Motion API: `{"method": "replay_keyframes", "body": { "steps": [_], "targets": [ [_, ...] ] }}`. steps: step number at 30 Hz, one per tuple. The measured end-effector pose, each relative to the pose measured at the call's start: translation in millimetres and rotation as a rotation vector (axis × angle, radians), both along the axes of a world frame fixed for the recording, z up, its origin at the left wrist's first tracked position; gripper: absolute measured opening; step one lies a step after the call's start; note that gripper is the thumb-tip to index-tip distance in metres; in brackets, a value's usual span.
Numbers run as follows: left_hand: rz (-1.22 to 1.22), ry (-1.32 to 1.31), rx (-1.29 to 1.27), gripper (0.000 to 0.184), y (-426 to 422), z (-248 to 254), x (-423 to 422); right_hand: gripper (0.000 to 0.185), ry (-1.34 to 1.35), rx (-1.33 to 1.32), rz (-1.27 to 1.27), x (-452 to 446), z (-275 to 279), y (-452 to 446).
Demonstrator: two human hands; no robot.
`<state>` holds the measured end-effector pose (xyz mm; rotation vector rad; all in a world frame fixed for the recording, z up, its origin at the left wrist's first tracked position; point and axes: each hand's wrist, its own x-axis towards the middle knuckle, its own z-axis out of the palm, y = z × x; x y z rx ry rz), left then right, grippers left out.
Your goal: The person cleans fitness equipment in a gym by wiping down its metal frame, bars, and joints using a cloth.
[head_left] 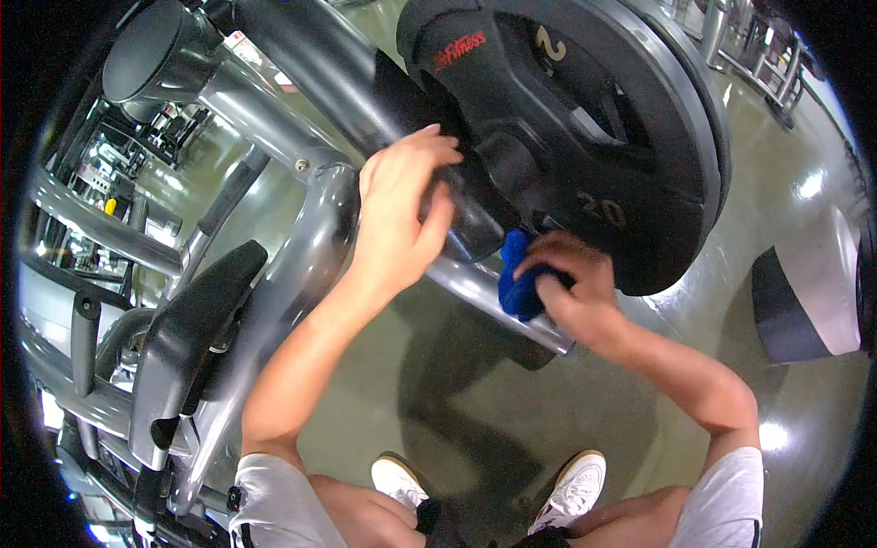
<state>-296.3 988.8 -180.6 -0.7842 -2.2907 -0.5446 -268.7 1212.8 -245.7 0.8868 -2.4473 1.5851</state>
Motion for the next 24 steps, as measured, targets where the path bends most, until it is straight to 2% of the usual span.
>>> {"method": "replay_keyframes", "body": {
  "steps": [1, 3, 5, 8, 9, 11, 13, 16, 21, 24],
  "targets": [
    [0.001, 0.0, -0.001, 0.034, 3, -1, 1, 0.019, 0.0, -0.001, 0.001, -6, 11, -1],
    [0.086, -0.01, -0.072, 0.041, 10, -3, 6, 0.029, 0.367, -0.096, -0.183, -15, 35, -8],
    [0.079, -0.03, -0.072, 0.048, 7, -12, 2, 0.037, 0.571, -0.111, -0.239, -30, 53, -14],
    [0.066, 0.066, -0.047, 0.052, 3, -29, -6, 0.039, 0.589, -0.136, -0.222, -50, 69, -42],
    [0.064, 0.063, -0.047, 0.052, 3, -32, -8, 0.042, 0.638, -0.16, -0.127, -62, 61, -49],
    [0.083, 0.102, -0.026, 0.054, 4, -36, -11, 0.038, 0.583, -0.105, 0.006, -81, 50, -59],
    [0.07, 0.102, -0.023, 0.053, 4, -37, -13, 0.036, 0.534, -0.097, -0.045, -79, 46, -60],
    [0.04, 0.179, 0.028, 0.05, 1, -43, -16, 0.037, 0.653, -0.075, -0.047, -70, 42, -55],
    [0.025, 0.179, -0.013, 0.047, 1, -39, -15, 0.045, 0.385, 0.136, -0.141, -34, 36, -31],
    [0.035, 0.189, -0.015, 0.045, 3, -38, -13, 0.048, 0.305, 0.078, -0.132, -26, 18, -17]
  ]
}}
